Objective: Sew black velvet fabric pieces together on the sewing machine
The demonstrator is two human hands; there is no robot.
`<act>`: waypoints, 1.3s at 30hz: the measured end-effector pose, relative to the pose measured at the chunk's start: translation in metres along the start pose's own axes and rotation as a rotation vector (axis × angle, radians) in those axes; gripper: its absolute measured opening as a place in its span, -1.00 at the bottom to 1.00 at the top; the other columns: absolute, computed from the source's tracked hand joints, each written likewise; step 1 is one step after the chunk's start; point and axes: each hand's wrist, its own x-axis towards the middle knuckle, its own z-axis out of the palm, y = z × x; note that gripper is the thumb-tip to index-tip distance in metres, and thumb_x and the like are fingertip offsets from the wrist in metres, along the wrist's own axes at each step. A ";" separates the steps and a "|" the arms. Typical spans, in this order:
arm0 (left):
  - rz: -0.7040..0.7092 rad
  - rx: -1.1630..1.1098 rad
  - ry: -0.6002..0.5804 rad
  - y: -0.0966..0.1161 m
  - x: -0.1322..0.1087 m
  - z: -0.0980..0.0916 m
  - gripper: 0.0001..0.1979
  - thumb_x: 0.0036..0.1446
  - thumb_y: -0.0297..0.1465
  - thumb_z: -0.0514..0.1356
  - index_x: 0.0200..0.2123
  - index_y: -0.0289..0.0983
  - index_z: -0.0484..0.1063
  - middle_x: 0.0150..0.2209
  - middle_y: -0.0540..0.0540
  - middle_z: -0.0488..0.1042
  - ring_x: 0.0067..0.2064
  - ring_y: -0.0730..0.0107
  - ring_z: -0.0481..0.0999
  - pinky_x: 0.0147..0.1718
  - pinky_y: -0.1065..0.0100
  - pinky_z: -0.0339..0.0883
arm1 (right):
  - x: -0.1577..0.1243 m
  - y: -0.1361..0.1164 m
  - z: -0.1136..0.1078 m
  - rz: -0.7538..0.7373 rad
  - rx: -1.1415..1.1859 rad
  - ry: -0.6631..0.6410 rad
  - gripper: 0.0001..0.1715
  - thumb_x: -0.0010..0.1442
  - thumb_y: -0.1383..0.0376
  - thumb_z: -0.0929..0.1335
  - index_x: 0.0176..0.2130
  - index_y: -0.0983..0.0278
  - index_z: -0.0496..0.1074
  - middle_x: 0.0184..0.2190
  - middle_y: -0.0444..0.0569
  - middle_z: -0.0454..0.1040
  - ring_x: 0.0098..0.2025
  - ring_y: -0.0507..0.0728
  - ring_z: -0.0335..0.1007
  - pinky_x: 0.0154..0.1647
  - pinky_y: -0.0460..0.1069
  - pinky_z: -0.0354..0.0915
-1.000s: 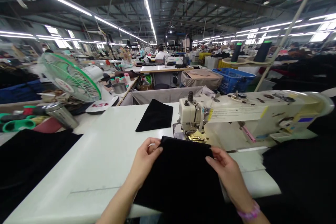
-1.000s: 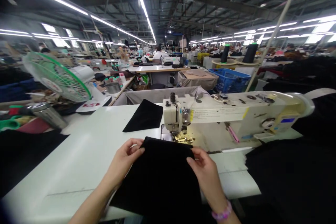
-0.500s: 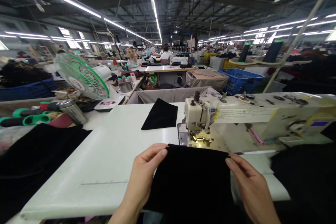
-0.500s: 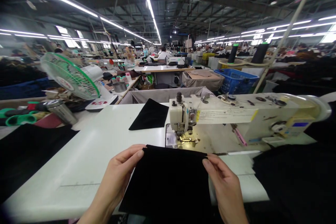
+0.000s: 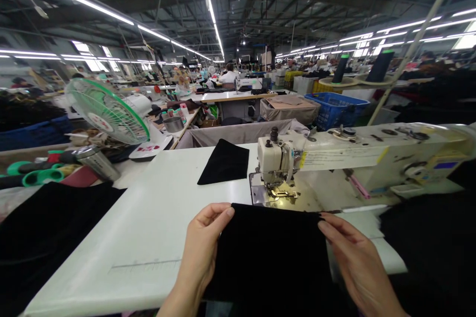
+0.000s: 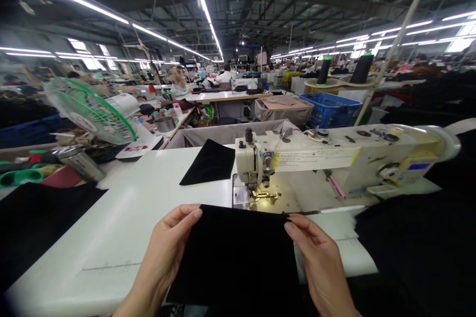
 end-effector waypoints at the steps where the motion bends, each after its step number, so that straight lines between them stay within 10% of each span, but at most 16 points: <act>1: 0.006 0.003 0.008 0.001 0.001 0.001 -0.64 -0.34 -0.21 0.54 -0.48 -0.29 0.59 -0.47 0.00 0.55 -0.41 0.51 0.43 -0.37 0.53 0.31 | 0.001 0.001 0.000 -0.020 -0.023 -0.005 -0.44 -0.27 0.02 0.65 -0.27 0.23 0.66 -0.24 -0.03 0.65 -0.12 0.16 0.53 -0.02 -0.07 0.42; 10: -0.065 -0.059 0.172 0.002 0.009 -0.008 -0.49 -0.66 -0.43 0.55 -0.44 -0.23 0.56 -0.49 0.06 0.59 -0.42 0.53 0.54 -0.41 0.68 0.43 | -0.005 -0.013 0.015 -0.167 -0.067 -0.104 -0.59 -0.16 0.02 0.61 -0.40 0.24 0.62 -0.38 -0.02 0.62 -0.28 0.15 0.52 -0.15 0.01 0.43; 22: 0.061 0.039 0.108 -0.015 0.015 -0.031 -0.57 -0.43 -0.35 0.57 -0.39 -0.22 0.54 -0.44 0.04 0.62 -0.38 0.42 0.61 -0.41 0.63 0.50 | 0.001 -0.008 0.020 -0.226 -0.039 -0.128 -0.63 -0.04 0.11 0.57 -0.32 0.23 0.47 -0.39 -0.10 0.55 -0.30 0.10 0.47 -0.20 -0.02 0.40; 28: 0.283 0.287 0.040 0.047 0.029 -0.018 -0.59 -0.38 -0.25 0.54 -0.40 -0.20 0.54 -0.43 0.10 0.61 -0.32 0.37 0.53 -0.40 0.52 0.39 | -0.025 -0.004 0.016 -0.465 -0.440 -0.361 -0.81 0.14 0.36 0.39 -0.22 0.19 0.32 -0.33 -0.13 0.47 -0.27 0.09 0.45 -0.14 -0.01 0.37; 31: 0.390 0.628 -0.235 0.068 0.049 0.013 -0.69 -0.27 -0.20 0.47 -0.45 -0.22 0.55 -0.47 -0.01 0.57 -0.41 0.34 0.48 -0.44 0.44 0.31 | -0.050 0.012 0.009 -0.679 -0.618 -0.602 -0.80 0.17 0.47 0.30 -0.24 0.18 0.34 -0.34 -0.13 0.45 -0.28 0.07 0.44 -0.19 -0.05 0.36; 34: 0.413 0.827 -0.587 0.044 0.075 0.050 -0.90 -0.16 -0.33 0.34 -0.52 -0.22 0.52 -0.55 0.00 0.50 -0.46 0.33 0.43 -0.43 0.38 0.26 | -0.061 0.038 0.001 -0.870 -0.588 -0.715 -0.77 0.22 0.51 0.25 -0.23 0.18 0.35 -0.37 -0.11 0.45 -0.34 0.07 0.44 -0.28 -0.08 0.38; 39: 0.452 0.863 -0.632 -0.036 0.100 0.080 -0.90 -0.17 -0.49 0.26 -0.61 -0.20 0.40 -0.59 0.05 0.41 -0.48 0.35 0.37 -0.40 0.36 0.23 | -0.053 0.067 -0.016 -0.972 -0.733 -0.606 -0.66 0.24 0.54 0.23 -0.09 0.21 0.38 -0.28 -0.02 0.55 -0.26 0.12 0.54 -0.21 -0.05 0.46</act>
